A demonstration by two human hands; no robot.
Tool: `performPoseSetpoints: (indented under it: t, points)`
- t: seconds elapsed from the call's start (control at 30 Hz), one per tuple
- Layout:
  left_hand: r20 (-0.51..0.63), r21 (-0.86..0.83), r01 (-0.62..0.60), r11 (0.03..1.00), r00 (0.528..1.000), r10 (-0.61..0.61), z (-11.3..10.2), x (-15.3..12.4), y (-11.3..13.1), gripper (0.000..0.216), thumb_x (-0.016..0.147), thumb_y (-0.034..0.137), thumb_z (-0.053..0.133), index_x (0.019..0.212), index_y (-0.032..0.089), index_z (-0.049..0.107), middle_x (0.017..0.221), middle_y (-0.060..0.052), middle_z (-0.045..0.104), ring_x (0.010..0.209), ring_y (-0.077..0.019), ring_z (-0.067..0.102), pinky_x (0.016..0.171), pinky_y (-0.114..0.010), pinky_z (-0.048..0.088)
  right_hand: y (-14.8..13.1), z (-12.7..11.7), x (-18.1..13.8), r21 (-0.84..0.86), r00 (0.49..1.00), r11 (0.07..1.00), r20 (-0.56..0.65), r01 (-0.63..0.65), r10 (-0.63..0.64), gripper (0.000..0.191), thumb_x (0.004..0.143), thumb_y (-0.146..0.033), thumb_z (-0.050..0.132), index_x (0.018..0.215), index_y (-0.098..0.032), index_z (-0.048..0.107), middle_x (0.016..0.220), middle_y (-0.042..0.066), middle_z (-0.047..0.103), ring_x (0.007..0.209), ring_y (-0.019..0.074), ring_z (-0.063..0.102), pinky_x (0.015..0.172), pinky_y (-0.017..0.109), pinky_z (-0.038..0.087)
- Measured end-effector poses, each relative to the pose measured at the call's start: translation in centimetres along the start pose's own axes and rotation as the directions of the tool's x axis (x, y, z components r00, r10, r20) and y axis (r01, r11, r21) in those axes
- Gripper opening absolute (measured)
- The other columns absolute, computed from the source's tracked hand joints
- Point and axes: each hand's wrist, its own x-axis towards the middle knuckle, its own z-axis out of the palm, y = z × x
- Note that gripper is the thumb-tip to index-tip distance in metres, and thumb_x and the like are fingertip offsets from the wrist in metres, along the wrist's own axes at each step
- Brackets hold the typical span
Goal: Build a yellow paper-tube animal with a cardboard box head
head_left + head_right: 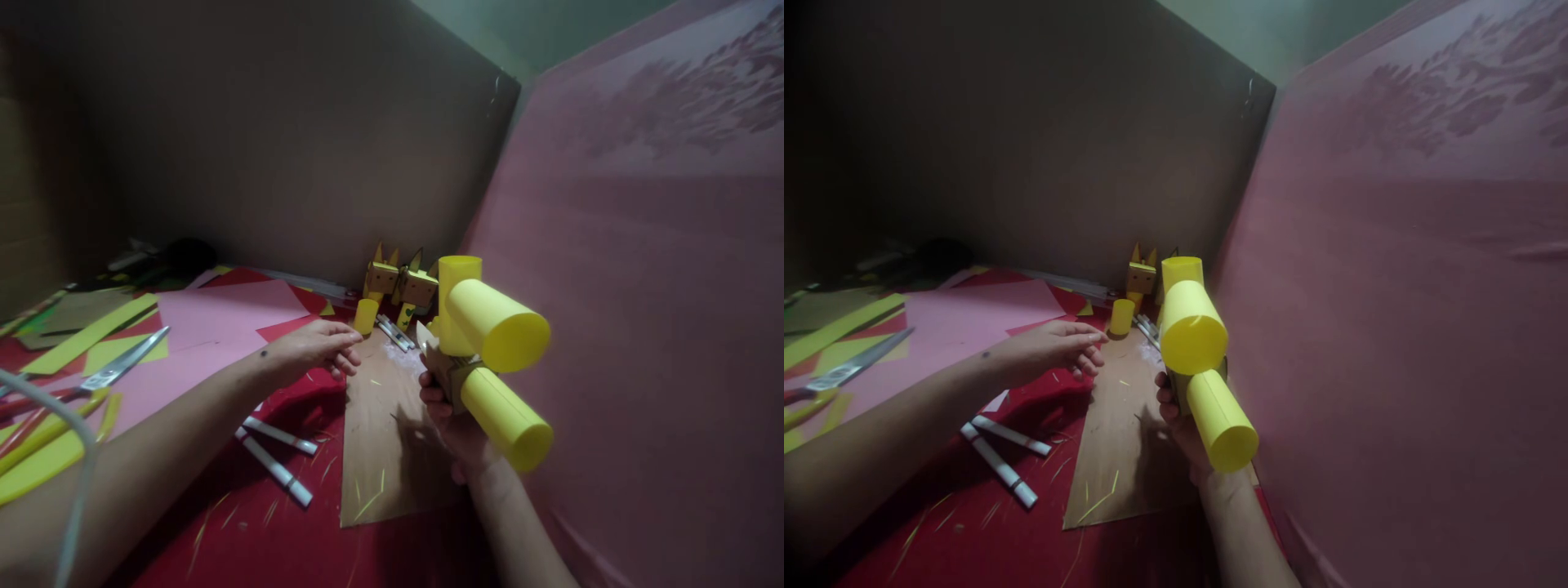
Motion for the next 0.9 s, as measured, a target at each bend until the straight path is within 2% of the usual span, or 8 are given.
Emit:
performPoseSetpoints:
  t: [0.13, 0.23, 0.4, 0.53, 0.67, 0.77, 0.9]
  points:
    - [0.013, -0.007, -0.005, 1.0, 1.0, 0.005, 0.0, -0.1, -0.1, 0.037, 0.076, 0.046, 0.071, 0.094, 0.015, 0.062, 0.078, -0.008, 0.072, 0.069, -0.0201, 0.069, 0.058, -0.029, 0.05, 0.1, 0.0, 0.1, -0.023, 1.0, 1.0, -0.003, 0.015, -0.015, 0.031, 0.077, -0.045, 0.067, 0.098, -0.023, 0.069, 0.096, 0.004, 0.069, 0.072, 0.0114, 0.062, 0.061, 0.022, 0.055]
    - [0.003, -0.004, 0.009, 1.0, 1.0, -0.009, 0.1, -0.2, 0.1, 0.035, 0.076, 0.044, 0.071, 0.093, 0.015, 0.062, 0.077, -0.008, 0.071, 0.067, -0.0196, 0.068, 0.059, -0.03, 0.05, 0.2, -0.9, 0.3, -0.062, 0.999, 0.998, 0.032, 0.029, -0.027, 0.033, 0.081, -0.044, 0.064, 0.104, -0.022, 0.069, 0.102, 0.006, 0.071, 0.079, 0.0131, 0.065, 0.068, 0.025, 0.057]
    - [0.009, -0.011, -0.002, 1.0, 1.0, 0.002, 0.0, -0.1, 0.2, 0.037, 0.075, 0.045, 0.072, 0.094, 0.014, 0.062, 0.077, -0.007, 0.071, 0.066, -0.0194, 0.068, 0.059, -0.03, 0.051, 0.2, -2.0, 0.5, 0.052, 0.999, 0.998, 0.045, -0.031, 0.029, 0.046, 0.085, -0.05, 0.056, 0.117, -0.018, 0.066, 0.111, 0.01, 0.071, 0.085, 0.017, 0.067, 0.073, 0.029, 0.058]
    - [0.027, -0.019, -0.01, 1.0, 1.0, 0.011, -0.3, 0.2, -0.3, 0.034, 0.076, 0.042, 0.071, 0.093, 0.014, 0.062, 0.077, -0.008, 0.071, 0.066, -0.0185, 0.068, 0.057, -0.028, 0.05, -0.2, -0.8, 0.0, 0.136, 0.995, 0.991, -0.1, 0.014, 0.0, 0.051, 0.079, -0.056, 0.062, 0.108, -0.015, 0.067, 0.1, 0.011, 0.075, 0.081, 0.0234, 0.07, 0.077, 0.041, 0.06]
    - [0.026, -0.034, -0.026, 0.999, 0.999, 0.027, -0.6, 0.2, -0.3, 0.031, 0.075, 0.036, 0.072, 0.095, 0.014, 0.063, 0.077, -0.008, 0.071, 0.066, -0.0178, 0.068, 0.056, -0.026, 0.05, -0.6, 0.4, -0.4, 0.249, 0.968, 0.965, -0.25, 0.086, -0.022, 0.033, 0.074, -0.035, 0.073, 0.1, -0.016, 0.07, 0.091, 0.008, 0.078, 0.091, 0.0265, 0.072, 0.09, 0.047, 0.056]
    - [0.022, -0.063, -0.054, 0.997, 0.998, 0.056, -0.8, -0.1, 0.3, 0.027, 0.074, 0.033, 0.073, 0.091, 0.013, 0.064, 0.075, -0.007, 0.07, 0.063, -0.0151, 0.065, 0.055, -0.024, 0.048, -0.6, 0.5, -0.5, 0.319, 0.951, 0.935, -0.304, 0.154, -0.053, 0.023, 0.073, -0.024, 0.073, 0.096, -0.019, 0.072, 0.088, 0.005, 0.079, 0.095, 0.024, 0.072, 0.097, 0.046, 0.052]
    - [-0.036, -0.102, -0.073, 0.992, 0.997, 0.07, -0.9, -0.6, 1.4, 0.027, 0.08, 0.036, 0.069, 0.085, 0.01, 0.064, 0.067, -0.005, 0.066, 0.055, -0.0131, 0.06, 0.051, -0.023, 0.045, -0.4, 0.6, -0.4, 0.326, 0.946, 0.928, -0.315, 0.181, -0.074, 0.022, 0.071, -0.022, 0.073, 0.093, -0.02, 0.073, 0.086, 0.004, 0.08, 0.085, 0.0246, 0.074, 0.096, 0.049, 0.053]
